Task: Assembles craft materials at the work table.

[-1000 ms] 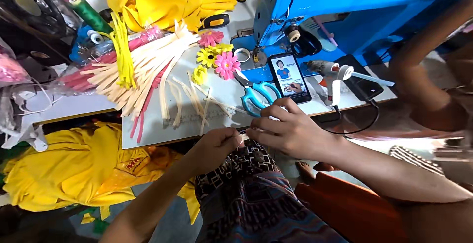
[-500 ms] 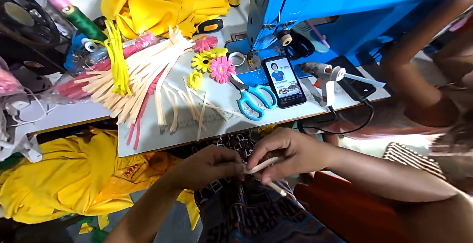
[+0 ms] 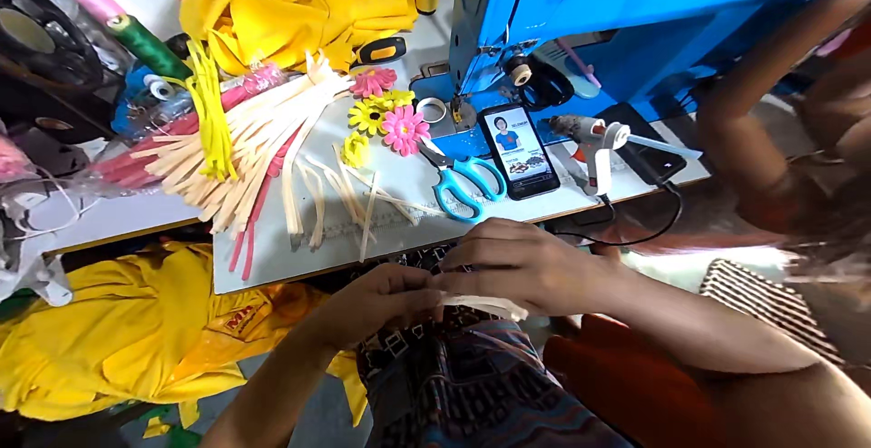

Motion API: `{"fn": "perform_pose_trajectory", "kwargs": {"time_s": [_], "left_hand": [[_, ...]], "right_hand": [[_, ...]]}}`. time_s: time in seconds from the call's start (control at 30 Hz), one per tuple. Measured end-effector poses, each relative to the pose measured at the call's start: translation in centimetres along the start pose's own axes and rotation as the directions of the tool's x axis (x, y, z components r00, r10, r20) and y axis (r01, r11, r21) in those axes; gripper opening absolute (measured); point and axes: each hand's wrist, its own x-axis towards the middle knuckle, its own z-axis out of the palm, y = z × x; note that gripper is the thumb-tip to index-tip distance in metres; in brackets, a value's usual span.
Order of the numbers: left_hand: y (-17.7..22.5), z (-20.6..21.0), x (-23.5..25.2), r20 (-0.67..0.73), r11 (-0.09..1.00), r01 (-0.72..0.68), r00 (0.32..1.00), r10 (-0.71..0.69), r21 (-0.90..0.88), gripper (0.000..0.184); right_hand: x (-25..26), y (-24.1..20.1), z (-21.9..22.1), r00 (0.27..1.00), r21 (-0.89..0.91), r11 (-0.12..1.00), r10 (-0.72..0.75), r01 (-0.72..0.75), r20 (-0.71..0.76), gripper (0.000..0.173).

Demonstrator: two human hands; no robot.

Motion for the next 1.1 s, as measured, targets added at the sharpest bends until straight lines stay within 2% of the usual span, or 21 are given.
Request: {"fn": "perform_pose_trajectory", "kwargs": {"time_s": [0.1, 0.27, 0.47, 0.7, 0.83, 0.97, 1.1], "left_hand": [[-0.1, 0.0, 0.1, 0.002, 0.995, 0.036, 0.999, -0.036, -0.093, 0.021], [0.0, 0.2, 0.3, -0.022, 0.991, 0.079, 0.996, -0.082, -0.111, 0.023], [0.1, 0.5, 0.5, -0.141, 0.976, 0.087, 0.983, -0.117, -0.199, 0.026], [0.4, 1.1, 0.7, -0.158, 0.939, 0.153, 0.965, -0.209, -0.307, 0.031], [0.2, 0.9, 0.9, -0.130, 0.920, 0.153, 0.969, -0.212, -0.362, 0.032], [0.0, 0.8, 0.7, -0.155, 0.915, 0.103, 0.972, -0.175, -0.390, 0.029], [-0.1, 0.7, 0.3, -0.209, 0.928, 0.090, 0.962, -0.174, -0.360, 0.029]], "right_hand": [[0.1, -0.5, -0.1, 0.995, -0.163, 0.983, -0.088, 0.080, -0.039, 0.022], [0.1, -1.6, -0.9, 0.989, -0.443, 0.886, -0.151, 0.136, 0.002, 0.018], [-0.4, -1.5, -0.3, 0.981, -0.594, 0.795, -0.191, 0.126, -0.047, 0.015], [-0.7, -0.7, 1.3, 0.997, -0.512, 0.858, -0.067, 0.038, -0.039, 0.017], [-0.4, -0.2, 2.2, 0.994, -0.453, 0.891, -0.037, -0.016, -0.108, 0.016], [-0.3, 0.2, 3.2, 0.980, -0.313, 0.946, 0.024, -0.087, -0.198, 0.019], [-0.2, 0.1, 2.4, 0.984, -0.020, 0.988, 0.149, -0.151, -0.099, 0.025]]}}
